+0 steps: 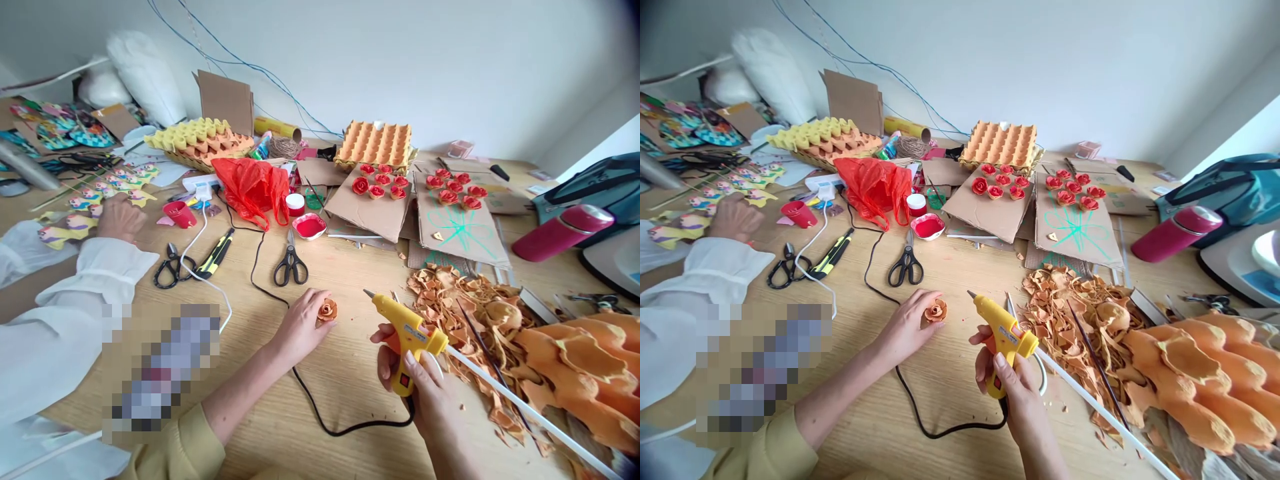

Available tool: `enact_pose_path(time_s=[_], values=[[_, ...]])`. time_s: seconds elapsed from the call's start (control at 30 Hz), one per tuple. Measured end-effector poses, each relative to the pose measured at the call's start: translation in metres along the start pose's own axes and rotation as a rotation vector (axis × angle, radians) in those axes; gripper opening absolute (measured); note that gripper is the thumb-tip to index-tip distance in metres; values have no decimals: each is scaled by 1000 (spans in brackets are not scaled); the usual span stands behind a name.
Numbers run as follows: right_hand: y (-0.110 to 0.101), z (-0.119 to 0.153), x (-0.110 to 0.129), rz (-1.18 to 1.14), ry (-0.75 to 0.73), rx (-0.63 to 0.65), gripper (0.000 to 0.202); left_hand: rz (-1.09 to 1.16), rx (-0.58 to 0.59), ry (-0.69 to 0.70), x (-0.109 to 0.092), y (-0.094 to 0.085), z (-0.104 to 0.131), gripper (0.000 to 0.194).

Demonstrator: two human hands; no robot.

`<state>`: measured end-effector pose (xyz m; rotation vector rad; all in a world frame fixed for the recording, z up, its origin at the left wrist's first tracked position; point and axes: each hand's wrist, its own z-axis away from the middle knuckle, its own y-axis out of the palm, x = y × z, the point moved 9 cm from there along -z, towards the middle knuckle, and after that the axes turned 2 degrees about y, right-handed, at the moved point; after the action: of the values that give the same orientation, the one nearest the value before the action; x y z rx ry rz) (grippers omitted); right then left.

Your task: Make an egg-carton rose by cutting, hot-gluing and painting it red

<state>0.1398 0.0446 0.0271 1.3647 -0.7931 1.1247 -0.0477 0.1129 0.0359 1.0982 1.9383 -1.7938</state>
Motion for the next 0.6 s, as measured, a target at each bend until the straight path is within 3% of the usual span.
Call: enact_pose_path(time_s=[0.23,0.47,0.6], values=[[3,2,-2,-17,47,12,41,108,-23,62,-2,0,4,54],[5,-3,2,-130,28,-68,40,82,-17,60,7,7,8,52],[11,-7,1,-190,31,-53,37,48,-22,96,5,8,9,53]])
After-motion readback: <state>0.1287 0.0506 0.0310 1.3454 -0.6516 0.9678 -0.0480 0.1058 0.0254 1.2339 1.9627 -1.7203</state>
